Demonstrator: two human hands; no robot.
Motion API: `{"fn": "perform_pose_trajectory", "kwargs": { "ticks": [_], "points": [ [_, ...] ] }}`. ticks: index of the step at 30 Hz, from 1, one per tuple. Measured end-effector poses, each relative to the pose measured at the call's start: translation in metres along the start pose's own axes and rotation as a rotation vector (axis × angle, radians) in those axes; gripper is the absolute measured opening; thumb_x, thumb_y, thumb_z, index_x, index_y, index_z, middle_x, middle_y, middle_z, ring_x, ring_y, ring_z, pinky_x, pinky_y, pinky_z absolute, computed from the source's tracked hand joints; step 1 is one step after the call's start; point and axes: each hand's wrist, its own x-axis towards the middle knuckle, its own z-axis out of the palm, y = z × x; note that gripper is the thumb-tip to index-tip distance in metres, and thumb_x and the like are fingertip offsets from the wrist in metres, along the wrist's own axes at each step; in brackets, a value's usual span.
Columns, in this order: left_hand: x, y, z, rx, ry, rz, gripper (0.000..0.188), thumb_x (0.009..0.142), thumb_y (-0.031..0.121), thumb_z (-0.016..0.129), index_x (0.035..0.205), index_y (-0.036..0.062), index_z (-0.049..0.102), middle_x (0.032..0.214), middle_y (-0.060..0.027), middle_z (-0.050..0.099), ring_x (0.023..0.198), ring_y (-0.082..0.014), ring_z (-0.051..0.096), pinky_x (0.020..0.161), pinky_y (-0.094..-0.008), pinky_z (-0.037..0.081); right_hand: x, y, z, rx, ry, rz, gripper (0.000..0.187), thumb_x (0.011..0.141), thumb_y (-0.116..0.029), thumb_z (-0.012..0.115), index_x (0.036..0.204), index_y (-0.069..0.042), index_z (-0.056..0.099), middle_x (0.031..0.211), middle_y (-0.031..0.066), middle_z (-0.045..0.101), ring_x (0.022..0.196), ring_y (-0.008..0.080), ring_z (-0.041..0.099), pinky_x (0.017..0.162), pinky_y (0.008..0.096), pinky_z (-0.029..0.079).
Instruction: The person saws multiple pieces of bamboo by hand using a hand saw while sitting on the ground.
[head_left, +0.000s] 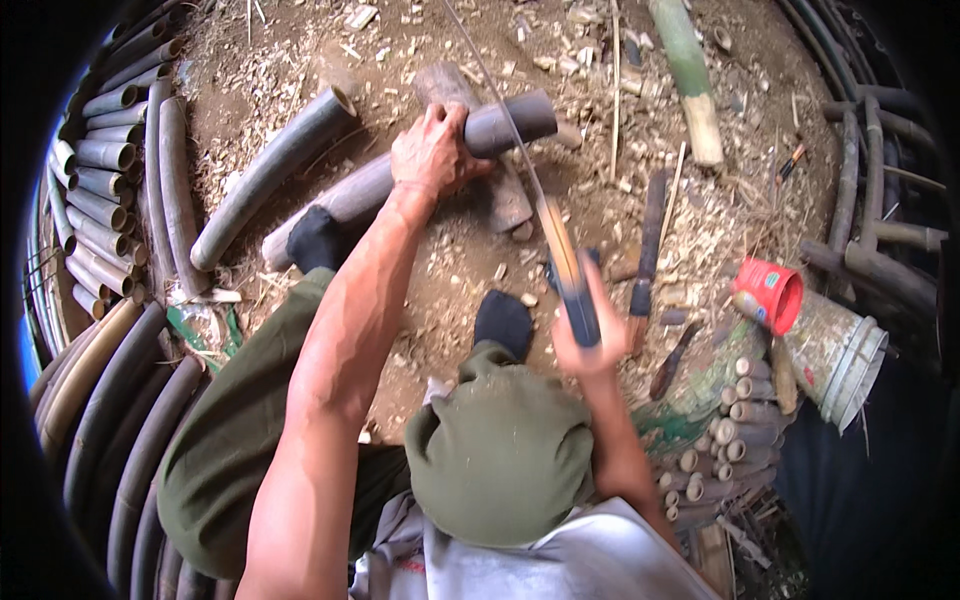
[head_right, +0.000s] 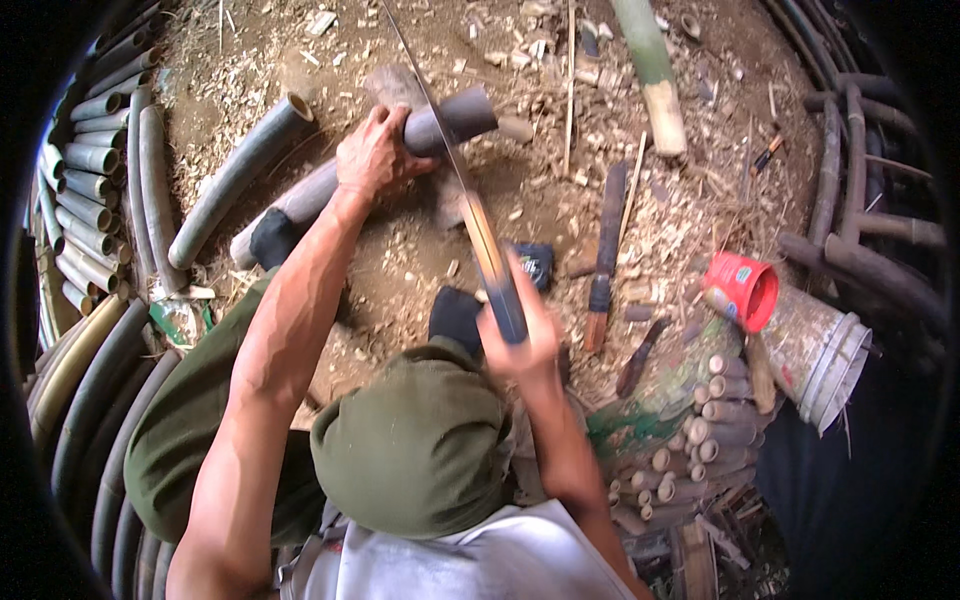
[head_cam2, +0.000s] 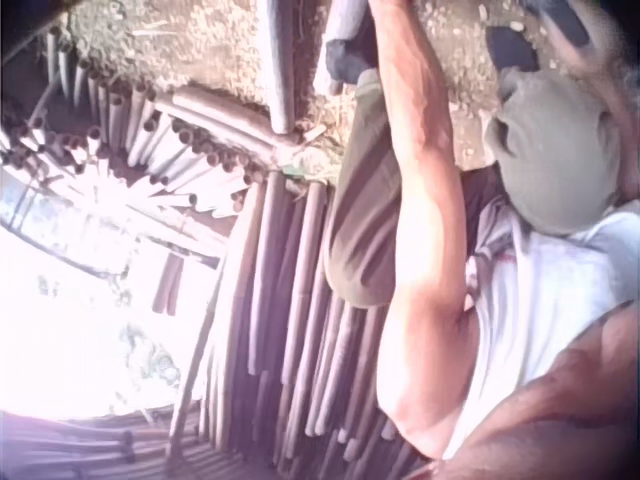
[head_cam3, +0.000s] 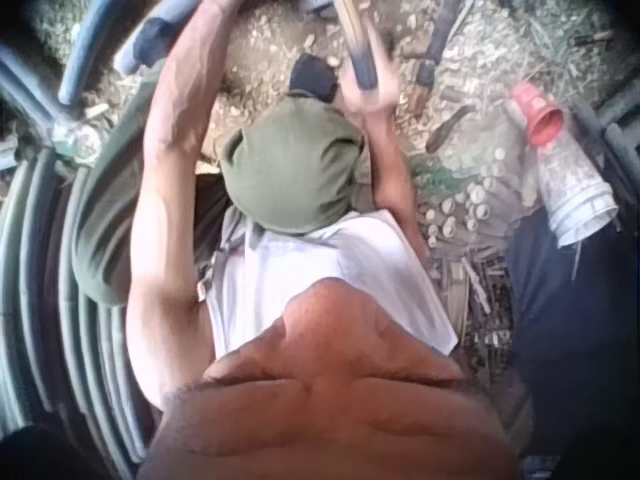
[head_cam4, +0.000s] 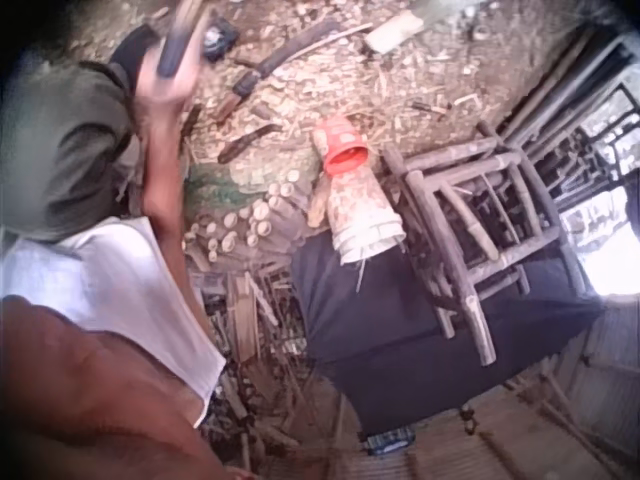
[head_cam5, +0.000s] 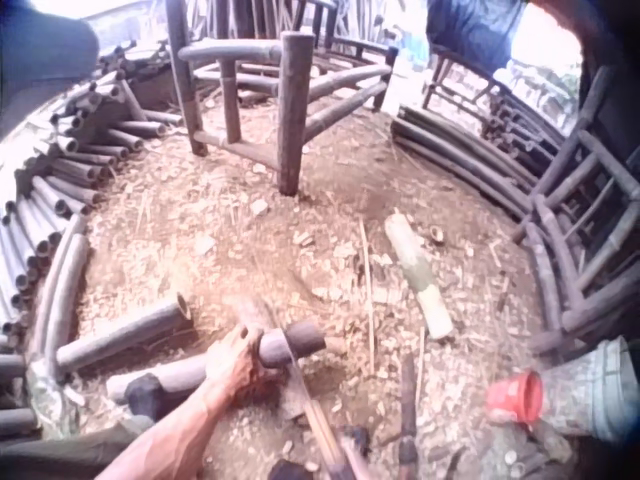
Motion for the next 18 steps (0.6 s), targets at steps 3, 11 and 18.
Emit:
{"fn": "perform_pose_trajectory", "kwargs": {
  "ticks": [3, 11, 18],
  "points": [
    [-0.001, -0.006, -0.007, 0.051, 0.031, 0.013, 0.069, 0.062, 0.048, 0.084, 0.116, 0.0150, 0.056, 0.108, -0.0117, 0.059, 0.102, -0.0324, 0.063, 0.082, -0.0444, 0.053, -0.137, -0.001, -0.075, -0.342, -0.134, 0.042, 0.055, 0.077, -0.010, 0.067, 0.127, 0.009, 0.056, 0.095, 0.0208, 0.071, 0.071, 0.0304, 0.071, 0.065, 0.0359, 0.056],
    [0.004, 0.006, 0.005, 0.028, 0.029, 0.019, 0.071, 0.061, 0.049, 0.085, 0.116, 0.0141, 0.055, 0.108, -0.0116, 0.058, 0.100, -0.0329, 0.063, 0.081, -0.0452, 0.053, 0.055, 0.012, 0.029, -0.054, 0.039, -0.152, 0.061, 0.075, -0.001, 0.064, 0.134, 0.005, 0.052, 0.064, 0.0046, 0.058, 0.050, 0.0138, 0.058, 0.049, 0.0303, 0.047],
    [-0.001, -0.001, -0.012, 0.046, -0.024, -0.034, 0.068, 0.062, 0.045, 0.086, 0.114, 0.0137, 0.056, 0.112, -0.0127, 0.059, 0.105, -0.0319, 0.063, 0.085, -0.0447, 0.052, -0.117, -0.028, -0.075, -0.202, -0.132, 0.033, 0.048, 0.079, -0.006, 0.066, 0.123, 0.011, 0.058, 0.101, 0.0222, 0.071, 0.074, 0.0287, 0.072, 0.068, 0.0341, 0.057]
  ]
}}
